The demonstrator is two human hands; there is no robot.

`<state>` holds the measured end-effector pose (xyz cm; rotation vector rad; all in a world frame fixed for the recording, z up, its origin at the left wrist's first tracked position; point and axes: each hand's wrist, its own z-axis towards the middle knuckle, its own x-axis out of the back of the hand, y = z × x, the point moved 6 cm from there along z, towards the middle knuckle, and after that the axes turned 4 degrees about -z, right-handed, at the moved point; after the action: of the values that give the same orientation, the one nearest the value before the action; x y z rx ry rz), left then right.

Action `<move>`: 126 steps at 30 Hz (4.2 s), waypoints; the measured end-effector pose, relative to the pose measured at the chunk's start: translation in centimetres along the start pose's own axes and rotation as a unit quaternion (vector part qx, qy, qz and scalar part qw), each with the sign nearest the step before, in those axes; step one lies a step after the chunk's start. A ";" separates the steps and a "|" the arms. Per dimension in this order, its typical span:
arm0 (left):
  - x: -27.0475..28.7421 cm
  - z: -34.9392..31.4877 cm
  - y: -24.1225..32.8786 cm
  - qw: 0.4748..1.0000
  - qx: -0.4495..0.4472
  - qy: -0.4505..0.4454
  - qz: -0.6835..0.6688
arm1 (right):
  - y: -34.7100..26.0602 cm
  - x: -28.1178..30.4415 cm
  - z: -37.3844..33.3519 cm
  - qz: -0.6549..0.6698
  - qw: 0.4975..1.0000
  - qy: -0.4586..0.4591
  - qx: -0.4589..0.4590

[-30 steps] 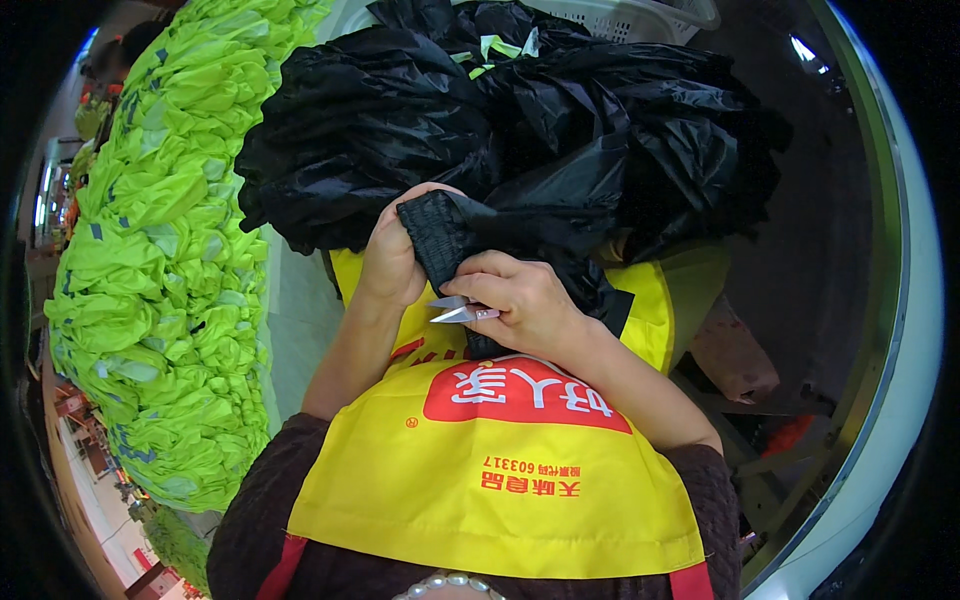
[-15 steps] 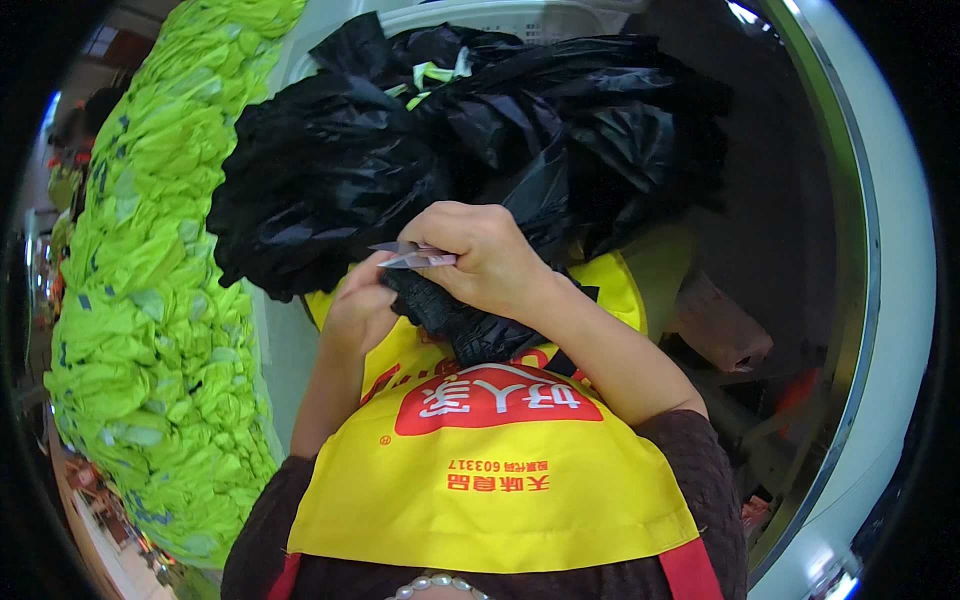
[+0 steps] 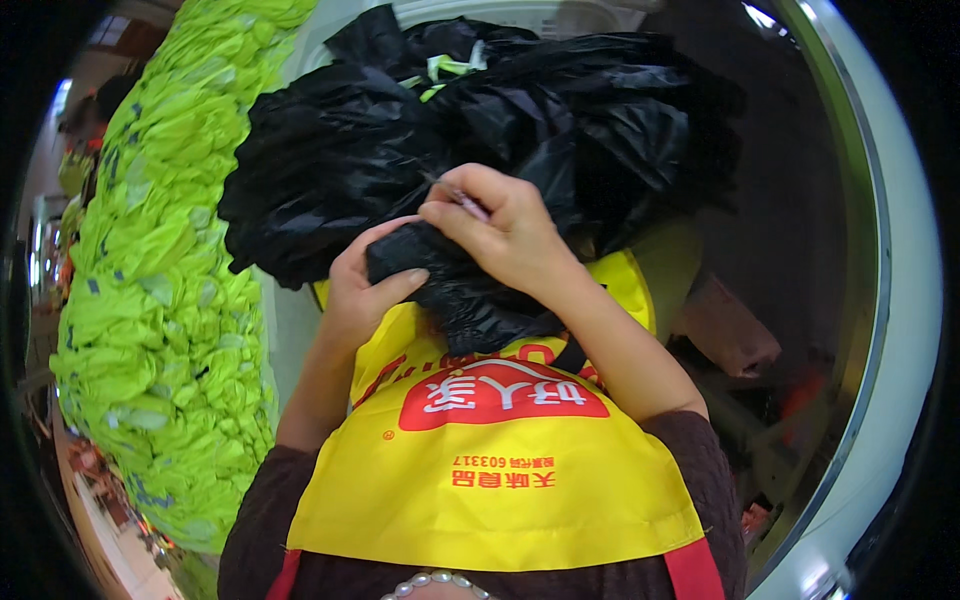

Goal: The person uses a small knife to cut tags off black garments. They repeatedly pick up a garment, locate the tag, cut it off, and place the garment back in the pile.

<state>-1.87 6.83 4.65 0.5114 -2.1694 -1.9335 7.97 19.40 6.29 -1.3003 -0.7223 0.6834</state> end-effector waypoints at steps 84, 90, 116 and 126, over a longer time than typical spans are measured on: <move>-3.7 1.0 -2.7 0.999 0.045 -0.031 -0.003 | 1.5 4.2 -2.1 -0.134 0.981 -0.143 0.001; -3.7 1.1 -2.6 0.997 0.064 -0.044 -0.023 | 1.3 3.0 -2.1 -0.040 0.993 -0.092 -0.067; 40.2 -14.4 -31.0 0.756 0.381 0.532 0.023 | 11.2 29.5 2.7 -0.282 0.845 0.418 -0.177; 27.9 -9.8 -6.4 0.700 -0.056 0.644 0.303 | 15.4 29.9 9.1 0.259 0.819 0.491 -0.145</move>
<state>-23.24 -13.33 -2.76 0.6868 -1.0203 -0.7826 18.21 50.63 -5.25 -1.9065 0.4193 0.2244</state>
